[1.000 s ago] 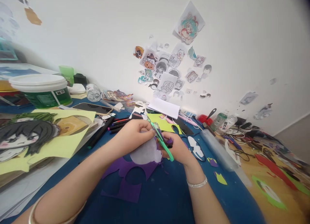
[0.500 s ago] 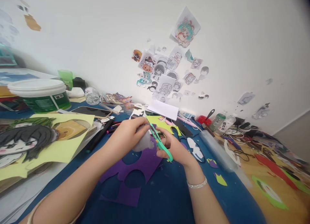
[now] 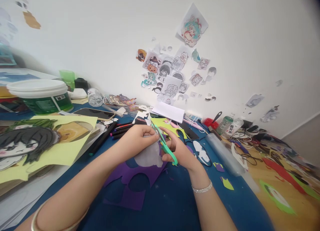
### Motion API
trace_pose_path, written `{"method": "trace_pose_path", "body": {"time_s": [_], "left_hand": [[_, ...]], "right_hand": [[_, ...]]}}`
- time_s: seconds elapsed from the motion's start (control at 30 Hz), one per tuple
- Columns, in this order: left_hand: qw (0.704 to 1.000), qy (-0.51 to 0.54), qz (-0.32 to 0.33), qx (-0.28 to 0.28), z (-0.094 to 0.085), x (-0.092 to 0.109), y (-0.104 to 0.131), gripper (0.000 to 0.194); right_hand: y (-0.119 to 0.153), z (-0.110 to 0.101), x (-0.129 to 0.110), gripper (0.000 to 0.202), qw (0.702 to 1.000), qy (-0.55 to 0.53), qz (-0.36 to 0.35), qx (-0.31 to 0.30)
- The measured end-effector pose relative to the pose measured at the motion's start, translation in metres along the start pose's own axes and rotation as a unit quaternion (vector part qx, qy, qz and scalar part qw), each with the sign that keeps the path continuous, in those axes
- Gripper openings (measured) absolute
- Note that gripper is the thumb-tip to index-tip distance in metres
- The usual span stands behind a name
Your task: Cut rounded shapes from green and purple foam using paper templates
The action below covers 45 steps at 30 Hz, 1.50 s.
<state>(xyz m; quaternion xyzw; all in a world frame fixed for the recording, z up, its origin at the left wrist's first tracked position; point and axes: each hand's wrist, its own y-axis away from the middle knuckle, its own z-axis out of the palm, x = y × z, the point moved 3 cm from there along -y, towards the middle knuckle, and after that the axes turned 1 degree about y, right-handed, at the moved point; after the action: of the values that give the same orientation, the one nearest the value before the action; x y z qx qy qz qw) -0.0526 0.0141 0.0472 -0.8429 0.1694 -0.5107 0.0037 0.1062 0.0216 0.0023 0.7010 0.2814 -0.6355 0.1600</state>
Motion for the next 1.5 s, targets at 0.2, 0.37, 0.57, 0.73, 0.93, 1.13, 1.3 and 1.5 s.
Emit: {"method": "trace_pose_path", "body": {"time_s": [0.2, 0.37, 0.57, 0.73, 0.93, 1.13, 1.3, 1.5], "left_hand": [[1.000, 0.005, -0.020, -0.007, 0.000, 0.001, 0.000, 0.024], [1.000, 0.006, -0.026, 0.008, 0.000, 0.001, 0.000, 0.025], [0.997, 0.073, -0.039, -0.002, 0.001, 0.002, 0.002, 0.026], [0.961, 0.249, -0.096, -0.069, 0.009, -0.004, 0.003, 0.025], [0.960, 0.258, -0.096, -0.060, 0.012, -0.002, 0.004, 0.027], [0.964, 0.246, -0.089, -0.048, 0.012, 0.002, 0.005, 0.026], [0.973, 0.227, -0.039, -0.005, 0.016, 0.000, 0.003, 0.024], [0.990, 0.115, 0.059, 0.064, 0.021, 0.003, 0.004, 0.026]], "right_hand": [[-0.001, 0.001, 0.000, 0.097, 1.000, 0.003, -0.005, 0.010], [0.000, 0.001, -0.002, 0.097, 0.999, 0.033, -0.011, 0.022], [0.001, 0.002, -0.003, 0.098, 0.999, 0.027, -0.017, 0.043], [0.000, 0.004, -0.002, 0.095, 0.999, 0.001, -0.024, 0.032], [0.000, 0.004, -0.005, 0.088, 0.997, 0.019, -0.043, 0.054], [0.000, 0.005, -0.004, 0.087, 0.993, 0.056, -0.054, 0.087], [0.000, 0.008, -0.006, 0.090, 0.989, 0.028, -0.070, 0.129], [0.002, 0.013, -0.014, 0.088, 0.985, 0.000, -0.072, 0.156]]}}
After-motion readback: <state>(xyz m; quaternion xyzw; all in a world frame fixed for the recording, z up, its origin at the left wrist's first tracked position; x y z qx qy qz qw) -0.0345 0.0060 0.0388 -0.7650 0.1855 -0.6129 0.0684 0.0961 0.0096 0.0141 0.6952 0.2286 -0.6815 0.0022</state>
